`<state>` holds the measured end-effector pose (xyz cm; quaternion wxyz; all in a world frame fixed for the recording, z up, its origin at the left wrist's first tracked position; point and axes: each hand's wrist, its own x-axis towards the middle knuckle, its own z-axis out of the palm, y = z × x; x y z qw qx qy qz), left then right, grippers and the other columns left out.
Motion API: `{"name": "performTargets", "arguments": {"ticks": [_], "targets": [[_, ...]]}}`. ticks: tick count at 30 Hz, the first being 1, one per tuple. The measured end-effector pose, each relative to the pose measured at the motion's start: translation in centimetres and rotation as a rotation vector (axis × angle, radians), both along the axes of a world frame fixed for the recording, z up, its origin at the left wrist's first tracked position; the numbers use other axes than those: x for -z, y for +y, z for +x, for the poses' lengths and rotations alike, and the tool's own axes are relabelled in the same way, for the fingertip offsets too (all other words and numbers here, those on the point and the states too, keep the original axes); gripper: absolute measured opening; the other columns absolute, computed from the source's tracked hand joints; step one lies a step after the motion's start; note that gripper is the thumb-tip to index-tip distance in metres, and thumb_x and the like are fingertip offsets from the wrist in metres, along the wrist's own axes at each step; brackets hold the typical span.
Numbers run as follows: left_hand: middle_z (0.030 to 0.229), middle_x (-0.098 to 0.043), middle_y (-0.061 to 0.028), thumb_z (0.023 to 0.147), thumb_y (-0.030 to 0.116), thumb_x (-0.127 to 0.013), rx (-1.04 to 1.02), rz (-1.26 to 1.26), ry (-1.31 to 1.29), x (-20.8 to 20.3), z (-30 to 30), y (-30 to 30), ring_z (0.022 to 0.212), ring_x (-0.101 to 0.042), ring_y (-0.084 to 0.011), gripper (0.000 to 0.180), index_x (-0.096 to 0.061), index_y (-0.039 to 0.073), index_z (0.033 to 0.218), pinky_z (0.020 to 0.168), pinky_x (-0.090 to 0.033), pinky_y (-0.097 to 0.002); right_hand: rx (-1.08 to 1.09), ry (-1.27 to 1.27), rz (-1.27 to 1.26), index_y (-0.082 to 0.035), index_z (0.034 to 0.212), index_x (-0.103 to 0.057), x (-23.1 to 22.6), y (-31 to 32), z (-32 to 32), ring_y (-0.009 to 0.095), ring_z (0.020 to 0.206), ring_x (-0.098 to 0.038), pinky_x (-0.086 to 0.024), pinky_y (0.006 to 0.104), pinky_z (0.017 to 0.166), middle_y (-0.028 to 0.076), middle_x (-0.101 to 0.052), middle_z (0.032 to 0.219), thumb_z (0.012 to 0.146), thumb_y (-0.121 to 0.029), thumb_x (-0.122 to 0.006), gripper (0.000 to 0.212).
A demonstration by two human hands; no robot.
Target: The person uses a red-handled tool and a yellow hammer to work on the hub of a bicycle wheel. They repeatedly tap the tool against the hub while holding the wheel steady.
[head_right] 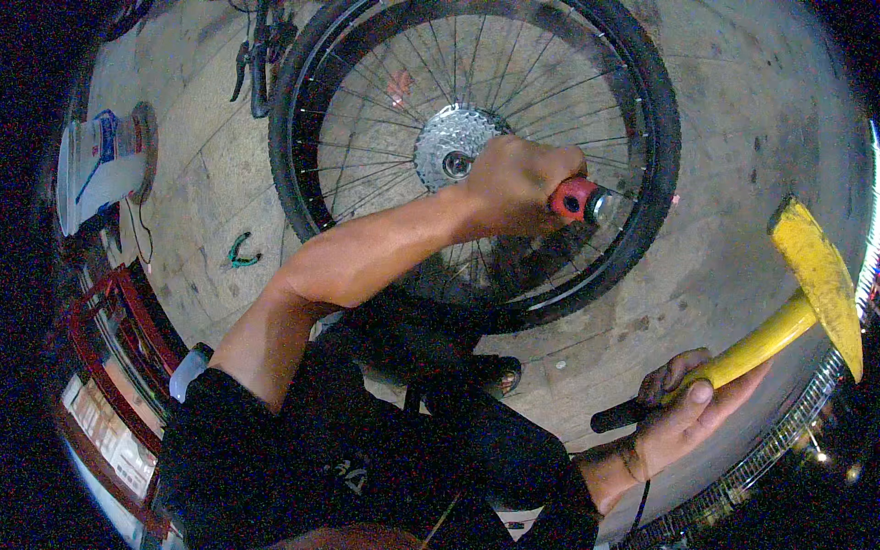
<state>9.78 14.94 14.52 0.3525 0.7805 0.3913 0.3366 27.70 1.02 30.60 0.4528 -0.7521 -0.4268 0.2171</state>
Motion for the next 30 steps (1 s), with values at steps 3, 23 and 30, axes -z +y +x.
{"name": "performTargets", "arguments": {"ticks": [3, 23, 30], "targets": [[0.073, -0.066, -0.0113, 0.067, 0.026, -0.078, 0.003, 0.028, -0.021, 0.0, -0.3, 0.0, 0.068, -0.067, -0.0354, 0.035, -0.059, 0.013, 0.093, 0.056, -0.052, -0.0453, -0.004, 0.001, -0.015, -0.019, 0.157, -0.013, 0.2, 0.0, -0.2, 0.011, 0.047, -0.038, -0.028, 0.0236, 0.039, 0.005, -0.045, 0.069, 0.089, -0.051, -0.064, 0.091], [0.073, -0.066, -0.0151, 0.068, 0.032, -0.074, -0.060, -0.028, -0.036, 0.4, -1.1, 0.9, 0.071, -0.067, -0.0386, 0.032, -0.059, 0.014, 0.091, 0.061, -0.052, -0.0508, -0.239, 0.127, -0.130, -0.013, 0.155, -0.022, 2.4, -0.2, -1.3, 0.009, 0.059, -0.046, -0.036, 0.0213, 0.042, 0.005, -0.049, 0.082, 0.096, -0.042, -0.057, 0.075], [0.072, -0.064, -0.0101, 0.063, 0.022, -0.077, 0.030, 0.121, -0.085, 1.0, -0.8, -0.4, 0.067, -0.066, -0.0345, 0.036, -0.058, 0.013, 0.091, 0.057, -0.053, -0.0426, -0.241, 0.118, -0.122, -0.014, 0.156, -0.022, 2.1, 0.1, -1.1, 0.009, 0.056, -0.045, -0.037, 0.0215, 0.041, 0.005, -0.048, 0.080, 0.093, -0.044, -0.061, 0.079]]}}
